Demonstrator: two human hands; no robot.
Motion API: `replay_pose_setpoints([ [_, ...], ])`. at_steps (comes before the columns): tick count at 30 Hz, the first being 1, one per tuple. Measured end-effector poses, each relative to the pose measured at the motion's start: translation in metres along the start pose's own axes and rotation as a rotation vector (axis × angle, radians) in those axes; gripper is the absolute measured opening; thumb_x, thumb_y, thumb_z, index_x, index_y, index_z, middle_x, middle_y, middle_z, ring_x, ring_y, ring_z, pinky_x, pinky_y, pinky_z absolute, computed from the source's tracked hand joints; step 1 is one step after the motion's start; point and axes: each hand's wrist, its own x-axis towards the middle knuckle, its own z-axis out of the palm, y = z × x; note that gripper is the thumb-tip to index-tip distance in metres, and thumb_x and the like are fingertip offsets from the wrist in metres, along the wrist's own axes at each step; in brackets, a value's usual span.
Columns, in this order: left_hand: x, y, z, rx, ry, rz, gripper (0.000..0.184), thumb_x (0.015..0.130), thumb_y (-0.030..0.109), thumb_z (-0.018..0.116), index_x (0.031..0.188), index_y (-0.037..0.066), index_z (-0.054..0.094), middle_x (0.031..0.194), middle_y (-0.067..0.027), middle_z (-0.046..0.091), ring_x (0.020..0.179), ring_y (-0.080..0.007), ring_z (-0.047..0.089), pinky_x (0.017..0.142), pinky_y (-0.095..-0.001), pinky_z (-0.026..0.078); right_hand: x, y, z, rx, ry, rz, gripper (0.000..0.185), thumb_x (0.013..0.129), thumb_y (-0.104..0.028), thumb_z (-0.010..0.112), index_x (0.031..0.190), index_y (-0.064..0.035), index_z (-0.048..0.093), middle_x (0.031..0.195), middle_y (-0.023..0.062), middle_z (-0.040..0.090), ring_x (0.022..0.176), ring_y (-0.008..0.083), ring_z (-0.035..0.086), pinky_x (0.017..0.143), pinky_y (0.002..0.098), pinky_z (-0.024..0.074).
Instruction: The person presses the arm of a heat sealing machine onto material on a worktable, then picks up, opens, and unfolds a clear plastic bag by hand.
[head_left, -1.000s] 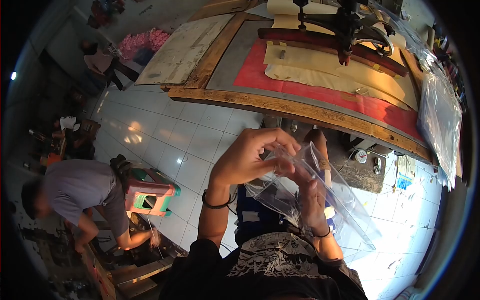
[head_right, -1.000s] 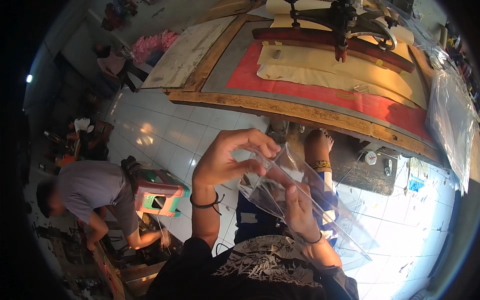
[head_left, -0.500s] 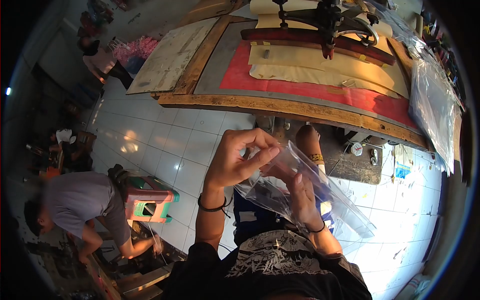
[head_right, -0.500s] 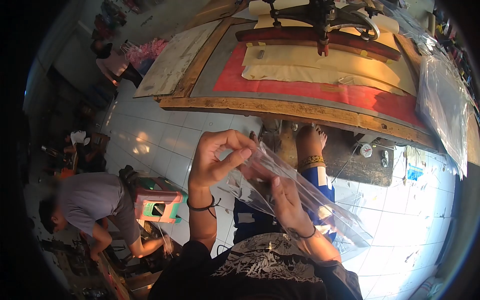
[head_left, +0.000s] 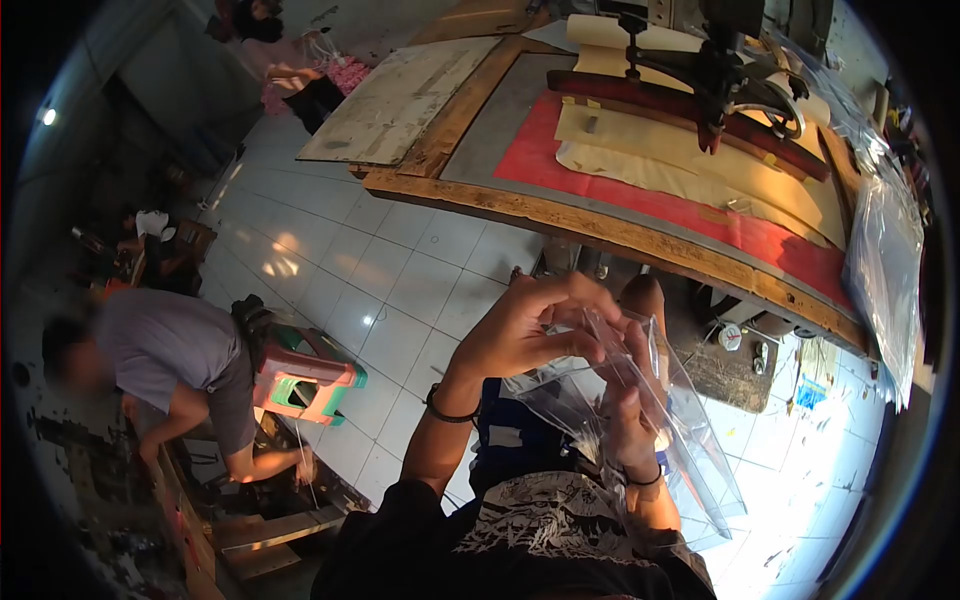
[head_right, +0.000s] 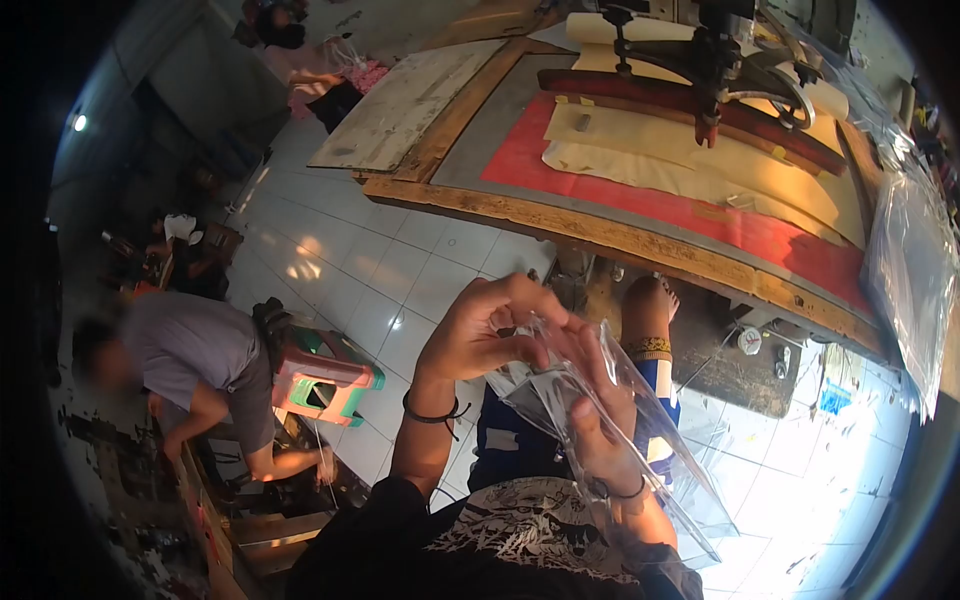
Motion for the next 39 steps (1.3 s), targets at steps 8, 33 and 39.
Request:
replay_pose_setpoints([
  [8,0.013,0.020,-0.013,0.200,-0.055,0.067,0.013,0.076,0.005,0.076,0.079,0.000,0.064,0.093,-0.0167,0.072,0.080,-0.0205,0.072,0.069,-0.0265,0.057,0.005,-0.017,-0.001,-0.043,-0.053,0.046,0.072,0.099,-0.049,0.039,0.144,0.0052,0.030,0.141,0.0237,0.043,0.133,0.0320,0.040,0.110,0.0407,0.0268],
  [33,0.023,0.009,-0.006,0.207,-0.060,0.099,0.033,0.071,0.010,0.081,0.102,0.003,0.070,0.094,-0.0065,0.073,0.067,-0.0082,0.067,0.051,-0.0196,0.047,0.011,-0.017,-0.035,-0.227,-0.210,-0.024,0.083,0.093,-0.061,0.043,0.146,0.0010,0.028,0.143,0.0258,0.040,0.135,0.0341,0.037,0.112,0.0428,0.0259],
  [39,0.025,0.007,0.004,0.237,-0.142,0.149,0.035,0.076,0.012,0.077,0.109,0.004,0.069,0.096,-0.0062,0.073,0.067,-0.0103,0.068,0.051,-0.0208,0.047,0.011,-0.026,-0.012,-0.021,-0.091,0.042,0.099,0.085,-0.070,0.049,0.143,0.0072,0.029,0.143,0.0241,0.040,0.137,0.0324,0.033,0.114,0.0445,0.0208],
])
